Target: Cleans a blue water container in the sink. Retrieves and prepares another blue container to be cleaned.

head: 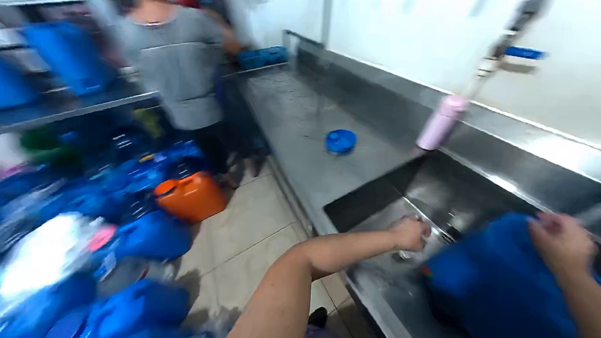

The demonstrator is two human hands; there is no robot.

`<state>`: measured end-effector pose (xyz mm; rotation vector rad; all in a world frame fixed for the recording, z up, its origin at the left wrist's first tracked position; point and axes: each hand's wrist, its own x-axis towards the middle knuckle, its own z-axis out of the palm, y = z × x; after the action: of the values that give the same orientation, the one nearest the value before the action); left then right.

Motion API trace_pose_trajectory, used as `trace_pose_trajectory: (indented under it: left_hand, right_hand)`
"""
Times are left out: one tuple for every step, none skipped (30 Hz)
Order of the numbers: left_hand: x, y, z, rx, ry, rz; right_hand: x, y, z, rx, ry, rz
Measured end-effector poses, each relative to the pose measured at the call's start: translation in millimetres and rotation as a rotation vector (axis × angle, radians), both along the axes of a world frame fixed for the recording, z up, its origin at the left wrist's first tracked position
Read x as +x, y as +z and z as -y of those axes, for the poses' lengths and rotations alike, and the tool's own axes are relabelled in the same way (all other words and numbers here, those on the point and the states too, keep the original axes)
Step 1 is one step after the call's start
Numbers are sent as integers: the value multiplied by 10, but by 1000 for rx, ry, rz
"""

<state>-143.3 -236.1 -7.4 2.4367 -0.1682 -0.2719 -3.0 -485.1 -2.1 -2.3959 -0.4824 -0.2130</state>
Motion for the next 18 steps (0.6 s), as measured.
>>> trace_pose_trajectory:
  left_hand:
    - [173, 146, 178, -93, -58, 1]
    - [343, 283, 355, -209, -78, -41]
    - [534, 386, 532, -334, -72, -128]
    - [763, 417, 717, -454, -42, -210]
    - [1004, 391, 904, -558, -10, -254]
    - [1213, 390, 1083, -644, 12, -281]
    - [1385, 411, 1251, -698, 26, -287]
    - [1526, 463, 1380, -718, 28, -294]
    - [1641, 504, 1468, -708, 22, -280]
    - [1756, 499, 1496, -677, 9, -228]
    - [1867, 451, 1462, -658, 17, -157]
    - [1975, 324, 1386, -658, 53, -91]
    - [2071, 136, 1286, -664, 123, -41]
    - [2173, -78, 1180, -673, 212, -24]
    - [2254, -353, 1081, -661, 292, -50]
    - [2291, -667, 999, -622, 343, -118]
    - [2298, -1004, 938, -570, 365, -206]
    - [2244, -1315, 945, -525, 369, -300]
  right_hand:
    - [-35, 201, -155, 100, -115, -213]
    - [8, 328, -262, 267, -220, -400]
    - [71, 403, -285, 477, -282, -541]
    - [121, 470, -257, 674, -305, -614]
    - [138, 557, -192, 804, -277, -649]
    - [118, 654, -108, 826, -240, -628]
    - [91, 724, 7, 756, -254, -538]
    - [78, 756, 176, 637, -331, -407]
    - [107, 745, 406, 535, -446, -307]
    - [193, 669, 651, 483, -577, -255]
    - [301, 557, 858, 512, -677, -282]
    - [392, 390, 988, 583, -735, -354]
    - [457, 174, 1064, 640, -726, -428]
    - [477, -7, 1118, 635, -641, -470]
    - [397, -166, 1179, 503, -523, -465]
    - [196, -270, 1246, 227, -395, -434]
    - [-91, -241, 1269, -57, -331, -450]
    - [-390, -176, 1305, -280, -343, -457]
